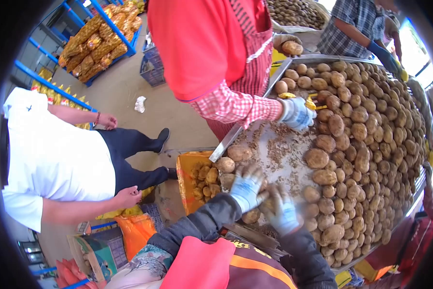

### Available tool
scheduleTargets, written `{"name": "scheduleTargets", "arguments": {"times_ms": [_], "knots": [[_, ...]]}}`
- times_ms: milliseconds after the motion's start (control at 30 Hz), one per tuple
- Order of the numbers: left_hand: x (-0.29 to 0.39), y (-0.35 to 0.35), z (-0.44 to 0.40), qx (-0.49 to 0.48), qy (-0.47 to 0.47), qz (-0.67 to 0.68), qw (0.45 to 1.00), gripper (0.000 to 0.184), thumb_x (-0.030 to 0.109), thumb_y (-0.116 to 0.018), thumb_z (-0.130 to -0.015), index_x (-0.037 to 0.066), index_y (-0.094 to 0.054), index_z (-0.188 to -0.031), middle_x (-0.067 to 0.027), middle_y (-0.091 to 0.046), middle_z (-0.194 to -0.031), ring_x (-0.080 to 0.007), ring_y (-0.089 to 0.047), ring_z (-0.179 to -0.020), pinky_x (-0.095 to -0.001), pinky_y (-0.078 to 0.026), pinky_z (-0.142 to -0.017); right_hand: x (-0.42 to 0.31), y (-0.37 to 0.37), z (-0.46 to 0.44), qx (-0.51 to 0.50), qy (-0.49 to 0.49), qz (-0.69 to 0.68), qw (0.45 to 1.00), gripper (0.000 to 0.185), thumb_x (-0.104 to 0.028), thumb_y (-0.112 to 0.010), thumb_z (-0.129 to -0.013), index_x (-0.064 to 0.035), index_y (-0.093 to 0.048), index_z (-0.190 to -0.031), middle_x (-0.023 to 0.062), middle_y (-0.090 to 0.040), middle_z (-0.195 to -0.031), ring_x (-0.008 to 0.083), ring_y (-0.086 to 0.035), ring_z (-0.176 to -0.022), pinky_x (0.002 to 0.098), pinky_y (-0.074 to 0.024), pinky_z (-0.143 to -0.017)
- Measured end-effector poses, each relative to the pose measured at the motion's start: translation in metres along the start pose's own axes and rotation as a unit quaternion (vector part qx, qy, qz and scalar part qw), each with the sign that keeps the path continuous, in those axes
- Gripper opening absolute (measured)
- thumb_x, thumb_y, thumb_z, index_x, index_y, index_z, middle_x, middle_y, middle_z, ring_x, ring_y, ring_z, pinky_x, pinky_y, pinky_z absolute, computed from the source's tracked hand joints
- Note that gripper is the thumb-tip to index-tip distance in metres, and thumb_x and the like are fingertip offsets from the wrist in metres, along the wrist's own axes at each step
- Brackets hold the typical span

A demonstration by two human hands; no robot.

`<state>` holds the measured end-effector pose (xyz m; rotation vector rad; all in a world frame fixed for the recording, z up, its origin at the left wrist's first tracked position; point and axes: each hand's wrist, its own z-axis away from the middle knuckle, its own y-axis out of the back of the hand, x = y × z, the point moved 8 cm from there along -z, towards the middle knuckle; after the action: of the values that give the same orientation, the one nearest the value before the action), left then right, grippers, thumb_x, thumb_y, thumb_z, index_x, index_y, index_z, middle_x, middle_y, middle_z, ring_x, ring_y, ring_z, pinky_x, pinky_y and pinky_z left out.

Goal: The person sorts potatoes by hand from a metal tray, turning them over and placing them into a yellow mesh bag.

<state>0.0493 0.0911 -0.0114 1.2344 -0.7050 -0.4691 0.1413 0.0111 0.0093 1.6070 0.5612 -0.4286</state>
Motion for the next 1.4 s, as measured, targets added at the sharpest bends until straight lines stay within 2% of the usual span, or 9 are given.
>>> {"name": "scheduleTargets", "arguments": {"times_ms": [100, 433, 633, 733, 800, 967, 1167, 1333, 1400], "knots": [[0.034, -0.015, 0.038, 0.027, -0.082, -0.007, 0.996, 0.066, 0.054, -0.049, -0.081, 0.012, -0.044, -0.132, -0.0096, -0.041, -0.137, -0.0238, -0.030, -0.132, -0.0570, -0.013, -0.107, 0.022, -0.002, 0.014, 0.011, -0.090, 0.005, 0.996, 0.071, -0.023, -0.065, -0.076, -0.0008, -0.034, -0.136, 0.0256, -0.033, -0.139, 0.0452, -0.034, -0.126, 0.0500, -0.0298, -0.104], [-0.021, 0.013, 0.108, 0.125, 0.006, 0.016, 0.992, 0.068, 0.052, -0.059, -0.072, 0.014, -0.049, -0.127, -0.0086, -0.047, -0.127, -0.0280, -0.040, -0.121, -0.0553, -0.022, -0.102, -0.056, -0.043, -0.050, -0.130, 0.144, 0.110, 0.975, 0.070, -0.039, -0.063, -0.077, -0.0095, -0.038, -0.135, 0.0203, -0.032, -0.140, 0.0394, -0.025, -0.132, 0.0531, -0.0201, -0.108], [0.056, -0.005, 0.105, 0.122, -0.266, 0.108, 0.950, 0.053, 0.035, -0.062, -0.066, 0.016, -0.055, -0.115, -0.0055, -0.051, -0.122, -0.0260, -0.040, -0.123, -0.0599, -0.023, -0.100, -0.021, -0.058, -0.142, -0.012, 0.031, 0.071, 0.997, 0.071, -0.040, -0.060, -0.080, -0.0080, -0.034, -0.138, 0.0238, -0.028, -0.142, 0.0426, -0.025, -0.131, 0.0542, -0.0216, -0.106], [0.063, -0.026, 0.083, 0.006, -0.221, 0.092, 0.971, 0.050, 0.034, -0.059, -0.072, 0.018, -0.054, -0.119, -0.0032, -0.050, -0.124, -0.0248, -0.041, -0.123, -0.0623, -0.024, -0.099, -0.057, -0.082, -0.153, -0.153, 0.024, 0.102, 0.983, 0.069, -0.041, -0.062, -0.079, -0.0094, -0.038, -0.135, 0.0237, -0.029, -0.141, 0.0457, -0.028, -0.128, 0.0501, -0.0285, -0.105], [0.061, -0.033, 0.078, 0.093, -0.182, 0.089, 0.975, 0.043, 0.031, -0.055, -0.075, 0.019, -0.056, -0.116, -0.0030, -0.050, -0.124, -0.0251, -0.042, -0.122, -0.0633, -0.026, -0.097, -0.068, -0.078, -0.138, -0.197, 0.005, 0.125, 0.972, 0.066, -0.041, -0.062, -0.078, -0.0104, -0.042, -0.133, 0.0233, -0.030, -0.141, 0.0461, -0.029, -0.127, 0.0493, -0.0298, -0.105], [0.053, -0.061, 0.070, 0.113, -0.111, -0.014, 0.987, 0.032, 0.023, -0.045, -0.084, 0.021, -0.056, -0.113, -0.0018, -0.057, -0.113, -0.0283, -0.049, -0.113, -0.0663, -0.030, -0.090, -0.090, -0.064, -0.101, -0.253, 0.227, 0.088, 0.936, 0.053, -0.039, -0.059, -0.080, -0.0111, -0.051, -0.124, 0.0194, -0.042, -0.132, 0.0410, -0.035, -0.125, 0.0567, -0.0192, -0.106], [-0.016, -0.023, 0.085, 0.064, -0.070, -0.044, 0.995, 0.042, 0.044, -0.055, -0.077, 0.022, -0.056, -0.113, -0.0023, -0.051, -0.117, -0.0227, -0.043, -0.119, -0.0610, -0.018, -0.101, -0.063, -0.048, -0.052, -0.221, 0.147, 0.010, 0.964, 0.056, -0.033, -0.058, -0.080, -0.0100, -0.045, -0.130, 0.0178, -0.042, -0.134, 0.0355, -0.031, -0.131, 0.0586, -0.0161, -0.106], [-0.042, 0.001, 0.098, 0.135, -0.061, -0.008, 0.989, 0.045, 0.031, -0.059, -0.076, 0.018, -0.054, -0.119, -0.0022, -0.052, -0.123, -0.0213, -0.045, -0.115, -0.0582, -0.022, -0.100, -0.006, -0.025, -0.008, -0.083, -0.024, 0.086, 0.993, 0.060, -0.032, -0.059, -0.081, -0.0051, -0.041, -0.131, 0.0230, -0.041, -0.133, 0.0370, -0.034, -0.129, 0.0503, -0.0227, -0.107], [-0.041, 0.003, 0.096, 0.151, -0.063, -0.003, 0.986, 0.039, 0.029, -0.058, -0.077, 0.015, -0.057, -0.114, -0.0030, -0.053, -0.121, -0.0224, -0.046, -0.114, -0.0569, -0.022, -0.101, -0.013, -0.047, 0.011, -0.155, -0.030, -0.077, 0.984, 0.063, -0.036, -0.060, -0.080, -0.0046, -0.040, -0.132, 0.0213, -0.041, -0.134, 0.0361, -0.036, -0.128, 0.0549, -0.0224, -0.105]]}}
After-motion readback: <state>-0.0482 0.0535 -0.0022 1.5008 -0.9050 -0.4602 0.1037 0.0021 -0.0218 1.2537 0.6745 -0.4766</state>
